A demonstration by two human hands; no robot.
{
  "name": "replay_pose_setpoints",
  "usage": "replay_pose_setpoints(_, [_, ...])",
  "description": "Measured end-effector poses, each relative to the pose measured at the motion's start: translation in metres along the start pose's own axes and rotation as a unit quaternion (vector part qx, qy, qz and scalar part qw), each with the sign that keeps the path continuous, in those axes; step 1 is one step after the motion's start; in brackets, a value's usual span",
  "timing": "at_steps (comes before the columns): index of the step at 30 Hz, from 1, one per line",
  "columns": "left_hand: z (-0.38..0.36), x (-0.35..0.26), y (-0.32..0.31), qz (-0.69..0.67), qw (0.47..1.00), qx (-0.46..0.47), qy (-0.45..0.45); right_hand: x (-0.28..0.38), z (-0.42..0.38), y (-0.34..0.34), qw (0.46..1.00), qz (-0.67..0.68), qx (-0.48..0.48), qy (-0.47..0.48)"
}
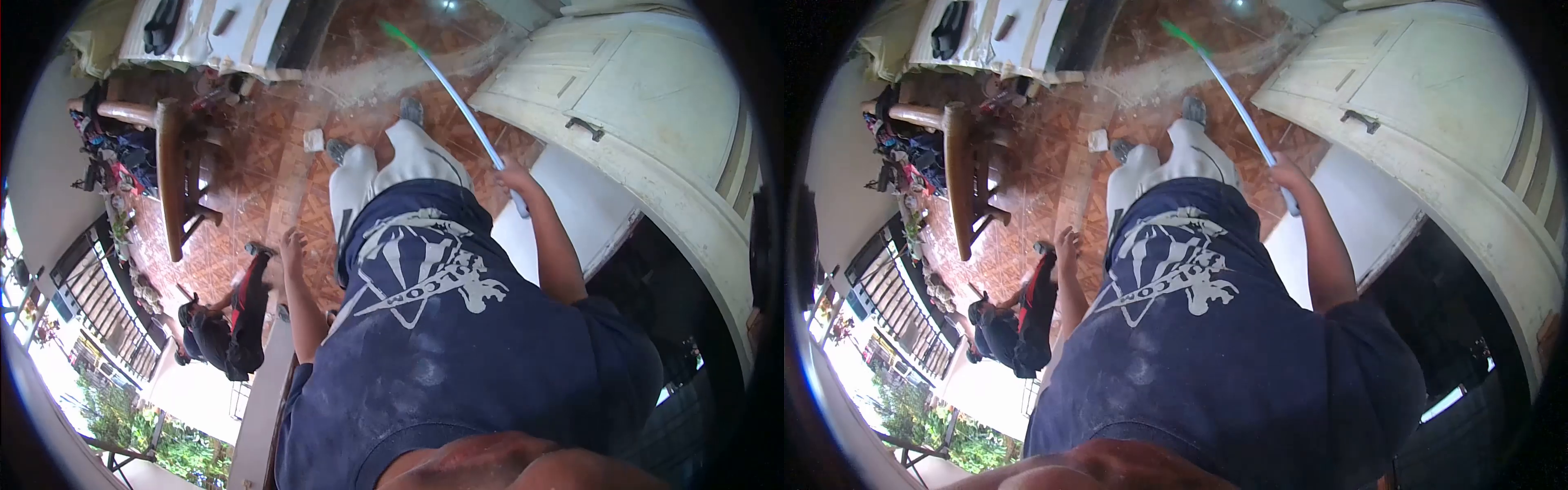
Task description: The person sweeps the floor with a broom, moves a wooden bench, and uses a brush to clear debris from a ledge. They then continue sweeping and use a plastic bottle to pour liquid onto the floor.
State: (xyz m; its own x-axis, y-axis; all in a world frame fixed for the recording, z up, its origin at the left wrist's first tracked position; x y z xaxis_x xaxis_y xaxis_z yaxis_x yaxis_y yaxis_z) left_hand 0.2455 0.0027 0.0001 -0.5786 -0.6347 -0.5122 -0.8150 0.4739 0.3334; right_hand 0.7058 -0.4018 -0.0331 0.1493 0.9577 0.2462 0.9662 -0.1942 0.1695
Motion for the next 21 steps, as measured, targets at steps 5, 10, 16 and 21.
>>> replay_pose_setpoints(5, [-0.010, 0.077, -0.018, 0.108, 0.987, 0.055, 0.107, -0.044, -0.012, 0.021, 0.982, -0.094, -0.165, -0.011])
replay_pose_setpoints(10, [0.004, 0.095, -0.009, 0.180, 0.967, 0.125, 0.128, -0.019, 0.075, 0.041, 0.934, -0.315, -0.164, -0.045])
replay_pose_setpoints(16, [0.033, 0.034, 0.048, 0.015, 0.999, 0.043, -0.008, -0.030, 0.023, -0.087, 0.935, -0.303, -0.182, -0.009])
replay_pose_setpoints(21, [0.065, 0.085, 0.081, 0.070, 0.992, 0.109, -0.009, -0.087, -0.036, -0.091, 0.971, 0.173, -0.156, -0.046])
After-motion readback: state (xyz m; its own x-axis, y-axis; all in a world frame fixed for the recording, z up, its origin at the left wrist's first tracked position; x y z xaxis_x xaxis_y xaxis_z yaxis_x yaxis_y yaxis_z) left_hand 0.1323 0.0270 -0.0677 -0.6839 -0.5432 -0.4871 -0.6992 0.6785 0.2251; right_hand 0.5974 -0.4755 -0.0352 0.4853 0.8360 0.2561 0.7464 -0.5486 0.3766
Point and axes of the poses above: each hand's wrist, its own z-axis towards the middle knuckle, its own y-axis out of the back of the hand, x = y × z, the point moved 9 cm from there along z, towards the middle knuckle, and after that the axes turned 10 degrees about -z, right-handed, at the moved point
